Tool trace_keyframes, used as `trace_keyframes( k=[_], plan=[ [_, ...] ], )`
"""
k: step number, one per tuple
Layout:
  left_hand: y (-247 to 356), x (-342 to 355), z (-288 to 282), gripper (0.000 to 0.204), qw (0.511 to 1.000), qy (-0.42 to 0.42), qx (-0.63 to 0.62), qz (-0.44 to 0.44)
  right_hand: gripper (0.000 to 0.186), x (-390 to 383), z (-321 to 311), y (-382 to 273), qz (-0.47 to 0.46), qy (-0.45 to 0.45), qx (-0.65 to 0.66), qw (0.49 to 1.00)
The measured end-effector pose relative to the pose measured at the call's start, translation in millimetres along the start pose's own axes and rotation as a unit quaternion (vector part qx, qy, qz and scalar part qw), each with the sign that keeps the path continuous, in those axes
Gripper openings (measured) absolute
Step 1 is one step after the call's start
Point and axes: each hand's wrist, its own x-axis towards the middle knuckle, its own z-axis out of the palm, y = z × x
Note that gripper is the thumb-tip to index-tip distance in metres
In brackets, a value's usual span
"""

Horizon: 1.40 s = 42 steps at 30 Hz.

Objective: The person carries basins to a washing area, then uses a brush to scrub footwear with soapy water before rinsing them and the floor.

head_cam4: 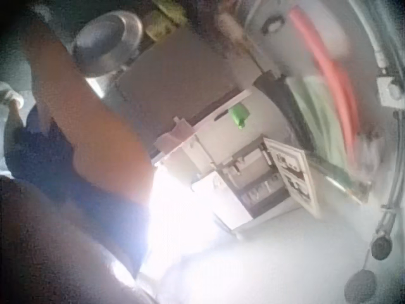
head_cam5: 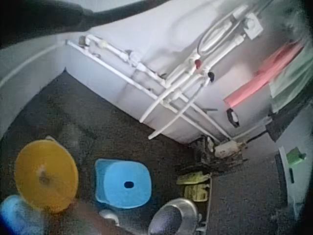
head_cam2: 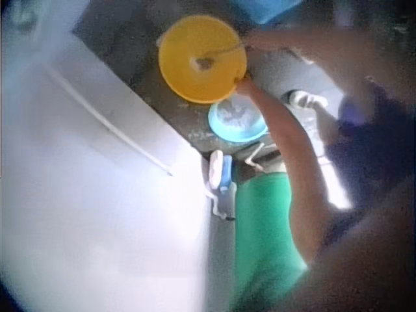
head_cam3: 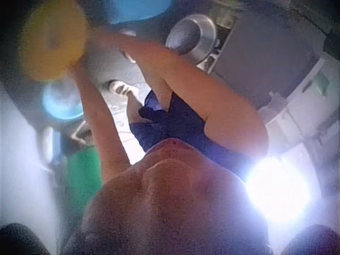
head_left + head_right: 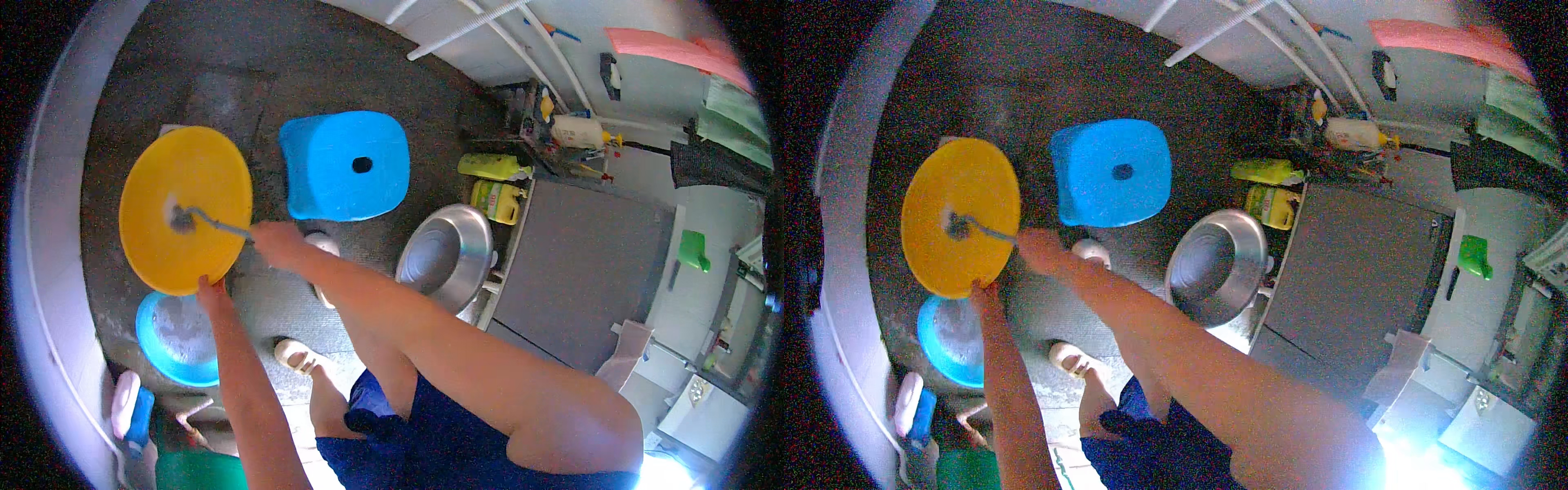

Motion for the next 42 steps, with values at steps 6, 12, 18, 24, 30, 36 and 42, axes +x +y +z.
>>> trace_keyframes(
  k=[6, 12, 18, 24, 30, 36, 42],
  plan=[
    [-14.4, 8.5, 9.8, 0.035, 0.994, 0.007, -0.086, -0.072, 0.025, -31.4, -100.6, 50.3, -0.078, 0.102, 0.326, 0.937],
    [10.0, -13.2, 68.3, 0.048, 0.898, 0.046, -0.215, -0.382, 0.026, -87.9, -348.4, 265.7, 0.083, 0.555, 0.174, 0.809],
    [62.0, 0.7, -86.5, 0.043, 0.967, 0.052, -0.051, -0.243, 0.027, -74.2, -335.6, 410.8, 0.301, 0.469, 0.049, 0.829],
    [10.3, -142.4, 7.1, 0.040, 0.923, 0.152, 0.120, -0.333, 0.029, -115.9, -358.3, 427.3, 0.305, 0.462, 0.022, 0.833],
    [29.9, -215.2, -23.1, 0.039, 0.890, 0.191, 0.170, -0.378, 0.031, -172.8, -355.8, 400.8, 0.302, 0.527, 0.116, 0.786],
    [28.8, -237.4, -17.6, 0.033, 0.921, 0.216, 0.099, -0.310, 0.034, -238.4, -320.4, 338.3, 0.316, 0.535, 0.253, 0.741],
    [-6.2, -261.5, -71.4, 0.035, 0.895, 0.334, 0.072, -0.287, 0.036, -223.6, -246.2, 249.3, 0.300, 0.378, 0.538, 0.691]
  ],
)
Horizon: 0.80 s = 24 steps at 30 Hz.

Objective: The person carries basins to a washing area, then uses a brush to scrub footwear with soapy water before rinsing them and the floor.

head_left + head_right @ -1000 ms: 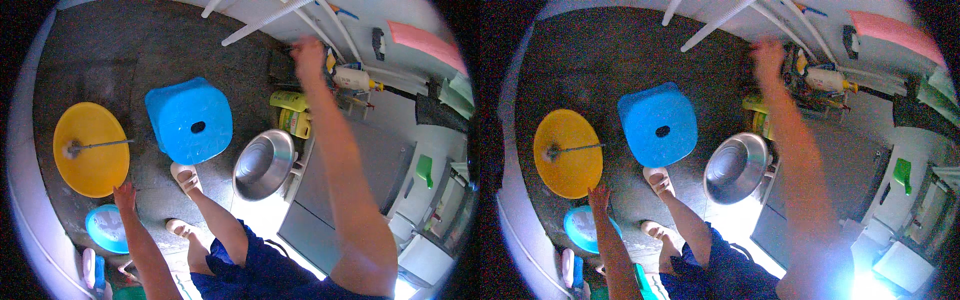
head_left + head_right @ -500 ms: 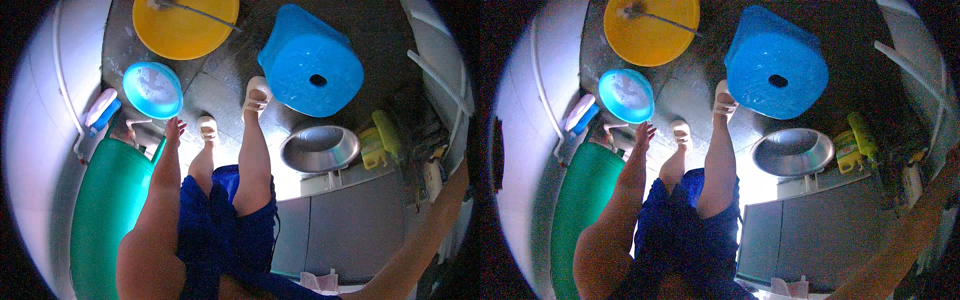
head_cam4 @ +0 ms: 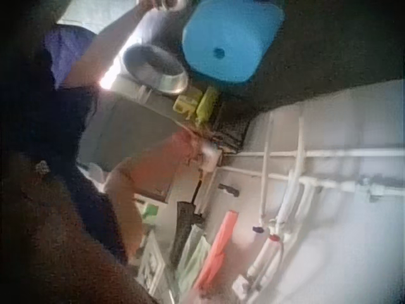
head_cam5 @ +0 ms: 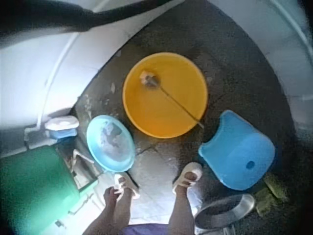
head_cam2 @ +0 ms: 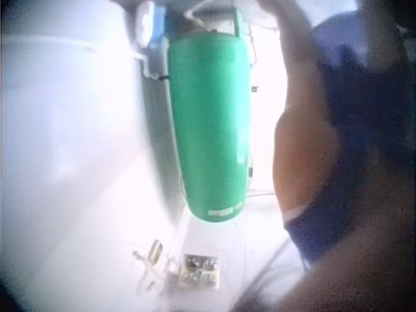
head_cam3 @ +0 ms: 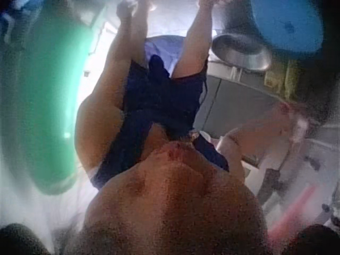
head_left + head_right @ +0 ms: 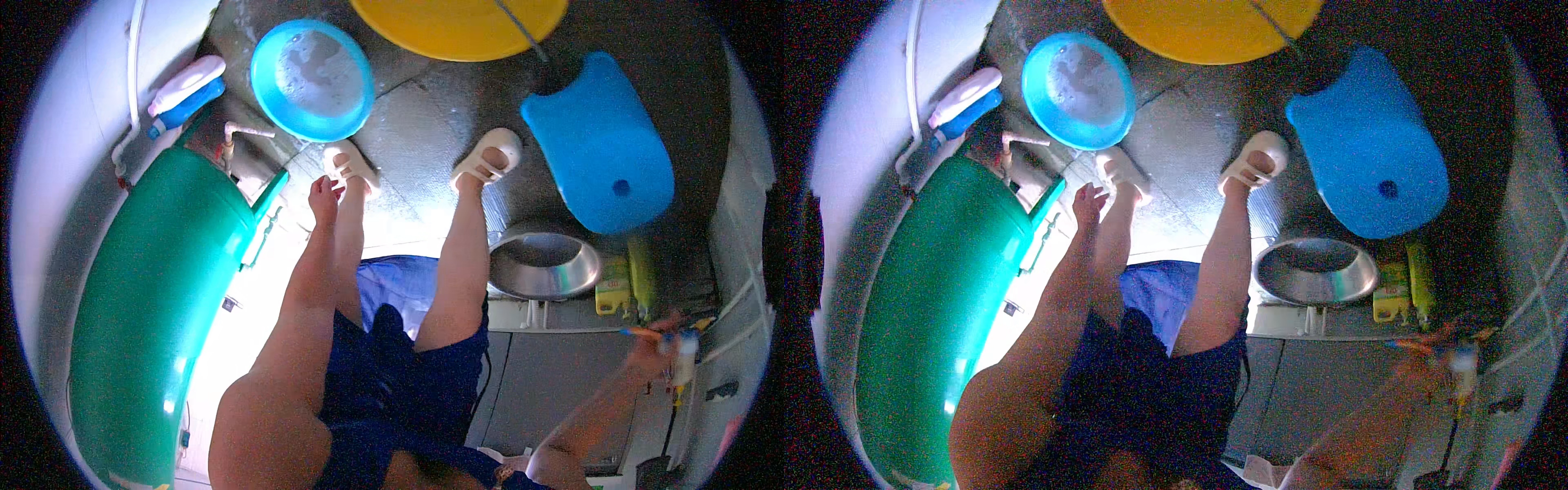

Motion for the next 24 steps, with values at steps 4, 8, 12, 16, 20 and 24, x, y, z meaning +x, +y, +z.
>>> trace_keyframes(
  k=[4, 8, 12, 16, 20, 24],
  plan=[
    [-35.2, 42.3, -39.8, 0.032, 0.999, -0.011, 0.010, -0.036, 0.026, -94.9, 126.9, 113.9, 0.147, -0.233, -0.246, 0.929],
    [-82.7, 75.4, -49.1, 0.037, 0.994, -0.041, 0.093, -0.029, 0.065, -151.3, 244.3, 203.8, 0.275, -0.462, -0.176, 0.825],
    [-145.7, 117.6, -67.4, 0.040, 0.987, -0.042, 0.153, 0.022, 0.068, -226.1, 359.5, 258.1, 0.048, -0.544, -0.516, 0.660],
    [-180.0, 152.5, -54.4, 0.042, 0.991, -0.031, 0.133, 0.004, 0.063, -255.2, 447.6, 361.0, -0.253, -0.640, -0.497, 0.529],
    [-152.8, 126.5, 19.3, 0.057, 0.951, -0.059, -0.278, -0.120, 0.052, -227.6, 526.5, 438.0, -0.468, -0.515, -0.584, 0.419],
    [-174.7, 152.7, -10.3, 0.075, 0.918, -0.011, -0.384, -0.098, 0.055, -299.5, 556.4, 476.2, -0.528, -0.448, -0.633, 0.347]
  ],
)
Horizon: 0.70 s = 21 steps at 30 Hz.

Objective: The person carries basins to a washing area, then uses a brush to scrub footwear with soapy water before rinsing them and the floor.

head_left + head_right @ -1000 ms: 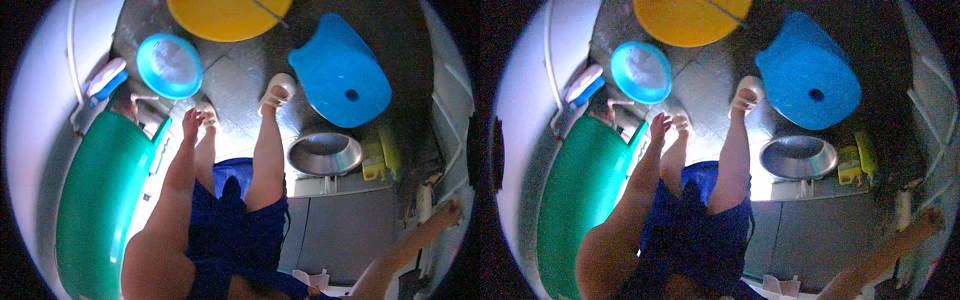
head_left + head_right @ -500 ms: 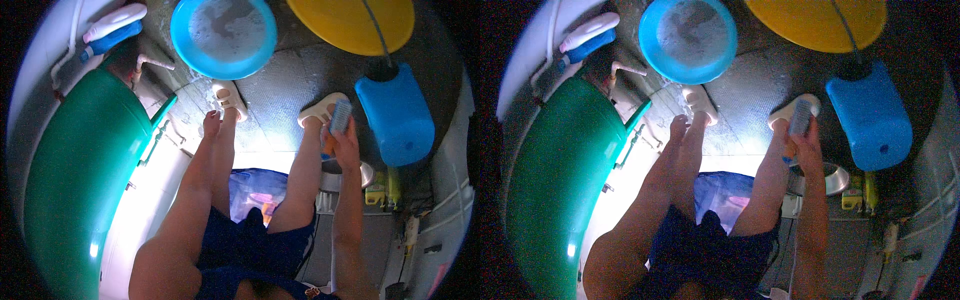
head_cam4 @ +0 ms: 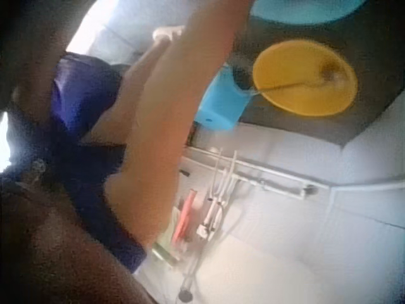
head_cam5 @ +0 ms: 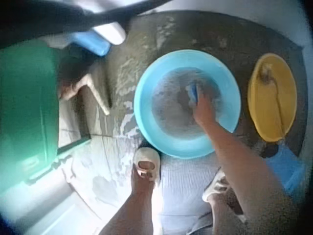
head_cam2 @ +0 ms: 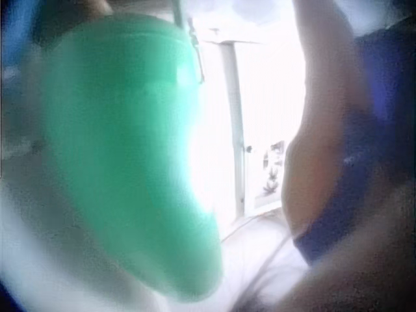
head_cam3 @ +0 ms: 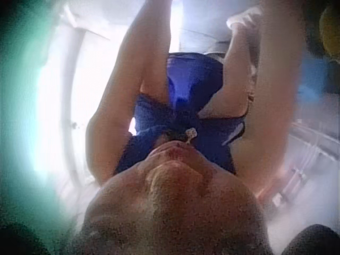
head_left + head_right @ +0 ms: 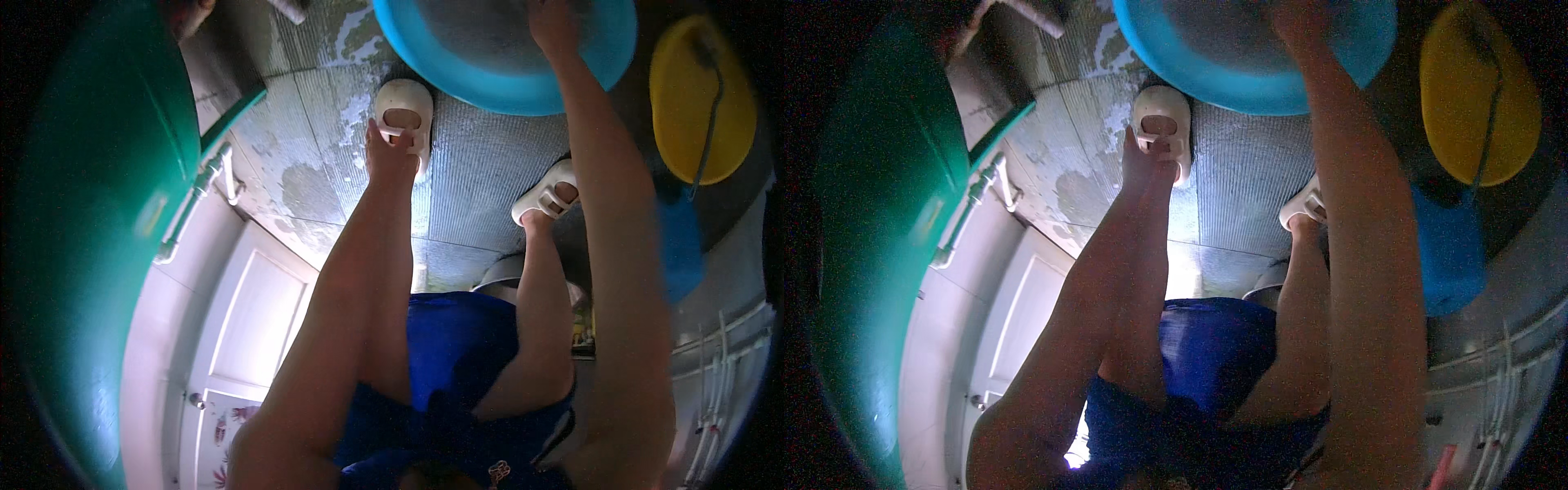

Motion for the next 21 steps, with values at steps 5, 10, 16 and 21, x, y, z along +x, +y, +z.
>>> trace_keyframes(
  k=[5, 10, 16, 21],
  plan=[
    [10.5, -6.8, 17.6, 0.082, 0.879, 0.105, 0.459, 0.069, 0.055, -7.5, 36.6, 19.1, -0.076, 0.097, -0.033, 0.992],
    [21.2, 0.3, -6.9, 0.079, 0.907, 0.147, 0.395, 0.029, 0.047, -92.3, 46.7, -59.4, -0.165, 0.109, 0.233, 0.952],
    [20.8, 4.0, -2.0, 0.077, 0.923, 0.146, 0.355, 0.002, 0.056, -169.9, 126.0, -88.2, -0.178, -0.011, 0.251, 0.952],
    [18.0, 5.9, -4.0, 0.075, 0.930, 0.144, 0.337, -0.010, 0.052, -168.7, 184.9, -109.8, -0.074, -0.125, 0.159, 0.977]
  ],
)
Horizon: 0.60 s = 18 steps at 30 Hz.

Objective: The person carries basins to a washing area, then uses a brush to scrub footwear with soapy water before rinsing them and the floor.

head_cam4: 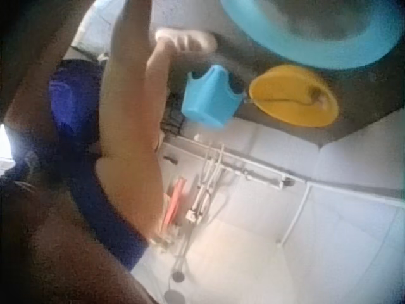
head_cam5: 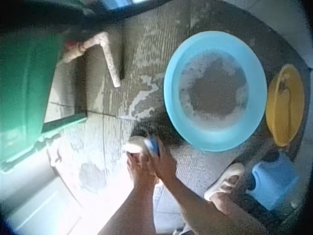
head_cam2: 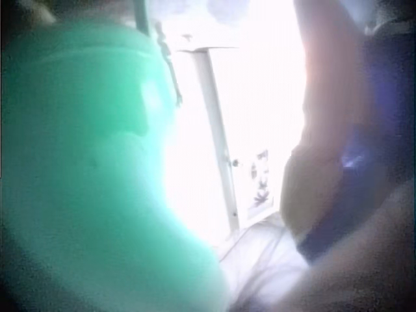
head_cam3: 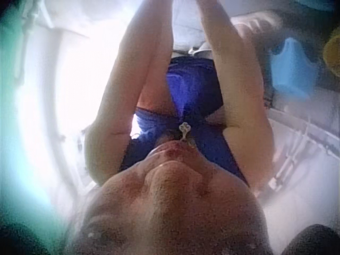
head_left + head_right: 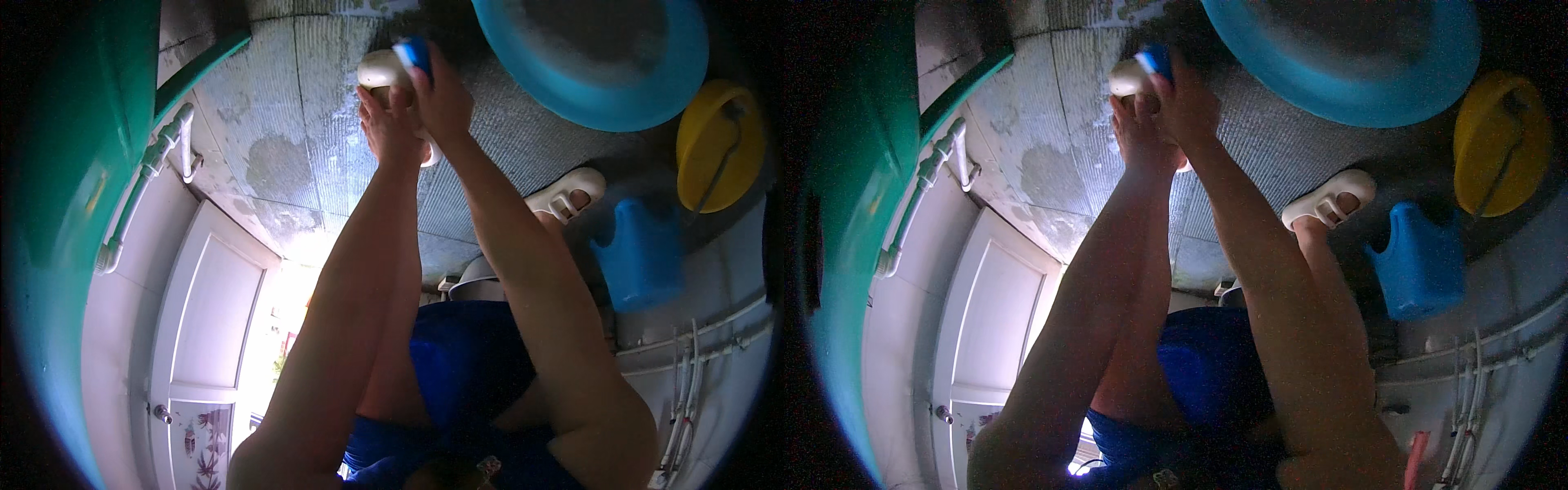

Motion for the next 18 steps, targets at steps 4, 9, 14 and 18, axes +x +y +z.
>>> trace_keyframes(
  k=[4, 9, 14, 18],
  plan=[
    [6.4, 1.1, 8.6, 0.078, 1.000, 0.008, 0.012, -0.012, 0.050, -107.3, 32.9, 94.1, 0.049, -0.008, 0.044, 0.998],
    [-9.3, 13.5, -3.5, 0.075, 1.000, 0.004, -0.010, 0.017, 0.048, -10.4, 10.2, 6.5, 0.036, 0.026, 0.070, 0.997],
    [7.3, 3.3, 16.4, 0.072, 1.000, -0.004, -0.020, -0.006, 0.047, -96.6, 31.1, 78.8, 0.079, 0.051, 0.114, 0.989],
    [-11.9, 24.3, -0.6, 0.072, 0.997, -0.007, -0.077, -0.001, 0.049, -15.7, 18.2, 7.4, 0.016, 0.062, 0.065, 0.996]
  ],
)
